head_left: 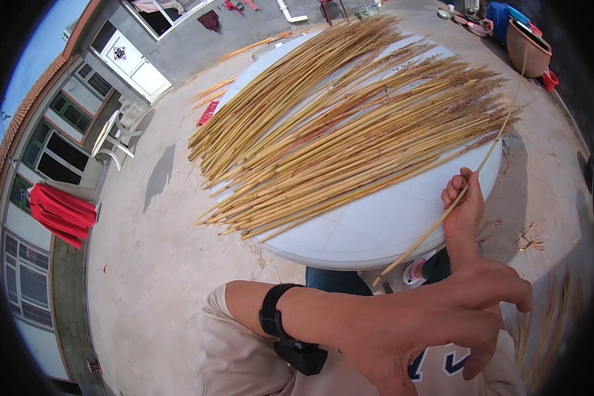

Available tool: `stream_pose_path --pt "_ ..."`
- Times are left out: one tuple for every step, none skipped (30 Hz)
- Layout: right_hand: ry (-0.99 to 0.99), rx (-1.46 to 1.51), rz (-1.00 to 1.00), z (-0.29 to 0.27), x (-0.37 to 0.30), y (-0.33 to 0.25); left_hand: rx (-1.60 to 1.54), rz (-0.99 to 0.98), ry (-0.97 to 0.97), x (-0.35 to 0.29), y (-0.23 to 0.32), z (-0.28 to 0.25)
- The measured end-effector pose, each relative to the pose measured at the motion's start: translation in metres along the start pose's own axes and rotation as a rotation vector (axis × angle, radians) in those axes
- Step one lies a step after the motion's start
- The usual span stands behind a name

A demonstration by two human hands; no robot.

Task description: The person sorts and arranges a large pile of thin wooden sticks on a white round table. They repeatedly pick up bundles of sticks, align them, and place them back on the table to create a neat stack.

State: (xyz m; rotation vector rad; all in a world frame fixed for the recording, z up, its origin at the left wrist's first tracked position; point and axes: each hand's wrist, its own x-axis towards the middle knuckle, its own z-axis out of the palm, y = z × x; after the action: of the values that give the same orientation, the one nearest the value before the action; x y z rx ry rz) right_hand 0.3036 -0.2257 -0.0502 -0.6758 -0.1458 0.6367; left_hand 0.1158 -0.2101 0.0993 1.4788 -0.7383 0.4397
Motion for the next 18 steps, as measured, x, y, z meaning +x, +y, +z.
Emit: stream_pose_path --pt "-0.007 0.002 0.003 0.000 0.000 0.000 0.008 0.032 0.004 -0.001 -0.002 -0.001" --pt "-0.015 0.003 0.005 0.001 0.000 0.001 0.017 0.064 0.008 -0.001 -0.003 -0.002" --pt "-0.018 0.011 0.008 -0.001 0.001 0.002 0.024 0.057 0.004 -0.001 -0.004 -0.001" --pt "-0.013 0.013 0.005 0.000 0.002 0.002 0.031 0.051 0.000 -0.001 -0.005 0.002" --pt "-0.008 0.014 0.002 0.001 0.002 0.002 0.024 0.039 -0.003 -0.002 -0.003 0.003" --pt "0.000 0.002 -0.010 0.000 0.002 -0.002 0.012 0.034 -0.010 -0.001 -0.003 0.003" --pt "-0.001 0.012 0.002 -0.001 0.001 -0.002 -0.014 0.025 -0.016 -0.001 -0.001 0.001" --pt "-0.002 0.023 0.012 -0.002 0.000 0.001 -0.041 0.015 -0.024 -0.001 0.000 0.000" --pt "-0.002 0.030 0.011 -0.002 0.000 0.000 -0.033 0.086 0.026 -0.002 -0.007 0.002" --pt "-0.007 0.023 0.015 -0.001 0.000 -0.001 -0.026 0.157 0.076 -0.004 -0.014 0.007" --pt "-0.011 0.016 0.018 0.001 -0.001 -0.001 -0.026 0.178 0.088 -0.006 -0.019 0.008" --pt "-0.016 0.018 0.023 0.003 -0.002 0.001 -0.023 0.194 0.099 -0.006 -0.020 0.008" --pt "-0.023 0.012 0.017 0.004 -0.001 0.002 -0.023 0.162 0.071 -0.009 -0.015 0.004" --pt "-0.012 0.003 0.005 0.003 0.000 -0.002 -0.025 0.160 0.070 -0.009 -0.015 0.004" --pt "-0.006 0.002 0.006 0.003 -0.001 0.000 -0.020 0.155 0.070 -0.009 -0.014 0.004" --pt "-0.002 0.001 0.008 0.004 -0.001 0.001 -0.015 0.181 0.097 -0.008 -0.019 0.009" --pt "0.005 0.006 0.008 0.004 -0.001 0.002 0.002 0.194 0.102 -0.007 -0.020 0.010" --pt "0.016 0.005 0.005 0.003 -0.001 0.000 0.014 0.210 0.109 -0.006 -0.020 0.010"
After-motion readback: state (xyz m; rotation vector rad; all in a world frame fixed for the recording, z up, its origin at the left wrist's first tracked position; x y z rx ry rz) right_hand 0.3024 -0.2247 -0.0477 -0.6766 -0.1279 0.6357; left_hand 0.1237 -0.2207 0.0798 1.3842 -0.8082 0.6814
